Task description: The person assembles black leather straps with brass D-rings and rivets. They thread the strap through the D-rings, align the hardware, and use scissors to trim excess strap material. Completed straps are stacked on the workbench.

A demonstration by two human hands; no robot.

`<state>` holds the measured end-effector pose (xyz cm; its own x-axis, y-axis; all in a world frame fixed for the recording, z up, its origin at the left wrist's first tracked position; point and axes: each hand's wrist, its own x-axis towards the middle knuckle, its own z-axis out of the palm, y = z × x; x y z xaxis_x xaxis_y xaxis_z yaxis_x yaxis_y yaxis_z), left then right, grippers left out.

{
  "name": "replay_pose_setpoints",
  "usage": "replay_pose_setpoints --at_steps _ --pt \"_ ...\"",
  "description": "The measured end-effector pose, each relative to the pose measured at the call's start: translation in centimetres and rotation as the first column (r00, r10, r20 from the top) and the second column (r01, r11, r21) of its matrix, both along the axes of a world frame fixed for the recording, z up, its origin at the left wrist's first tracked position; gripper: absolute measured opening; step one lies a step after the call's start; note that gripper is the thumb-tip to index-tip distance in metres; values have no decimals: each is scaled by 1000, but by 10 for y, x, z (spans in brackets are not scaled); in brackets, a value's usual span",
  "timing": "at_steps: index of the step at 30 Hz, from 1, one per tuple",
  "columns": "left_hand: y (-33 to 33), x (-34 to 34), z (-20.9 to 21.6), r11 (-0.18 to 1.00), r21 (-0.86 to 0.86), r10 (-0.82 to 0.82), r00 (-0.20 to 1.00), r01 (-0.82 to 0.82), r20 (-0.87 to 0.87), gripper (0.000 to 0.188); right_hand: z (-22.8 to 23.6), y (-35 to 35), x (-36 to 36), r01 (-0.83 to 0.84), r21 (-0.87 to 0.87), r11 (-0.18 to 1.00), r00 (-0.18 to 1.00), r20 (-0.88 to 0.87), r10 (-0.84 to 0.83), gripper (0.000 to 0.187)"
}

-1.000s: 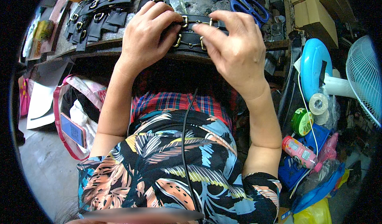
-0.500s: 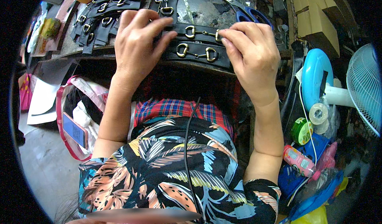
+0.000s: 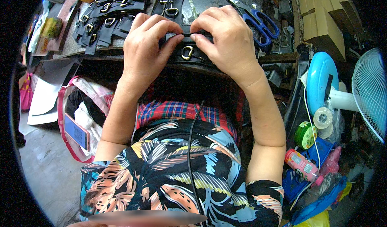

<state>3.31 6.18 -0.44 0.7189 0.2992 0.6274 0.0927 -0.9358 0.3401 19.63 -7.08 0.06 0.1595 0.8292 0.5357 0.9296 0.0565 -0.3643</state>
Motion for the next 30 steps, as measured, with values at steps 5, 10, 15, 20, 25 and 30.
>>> replay_pose_setpoints --at_steps 5,10,15,20,25,30 --pt "-3 1 6 957 -290 -12 1000 10 -7 13 4 -10 18 6 19 1000 967 -253 -1 20" --pt "0 4 8 959 -283 7 996 -31 -85 17 18 -42 45 207 71 976 967 -167 -193 13" --pt "1 5 7 962 -271 11 996 -35 -90 23 16 -63 48 295 -5 955 954 -56 -295 12" --pt "-5 8 10 907 -414 -80 997 80 16 21 20 -65 39 286 -21 958 955 -76 -287 15" --pt "-22 16 12 484 -834 -205 961 265 187 16 29 -53 9 79 -4 997 994 -75 -79 38" --pt "-32 21 14 189 -879 -168 897 437 409 25 23 -34 -13 65 108 992 949 -315 -28 15"
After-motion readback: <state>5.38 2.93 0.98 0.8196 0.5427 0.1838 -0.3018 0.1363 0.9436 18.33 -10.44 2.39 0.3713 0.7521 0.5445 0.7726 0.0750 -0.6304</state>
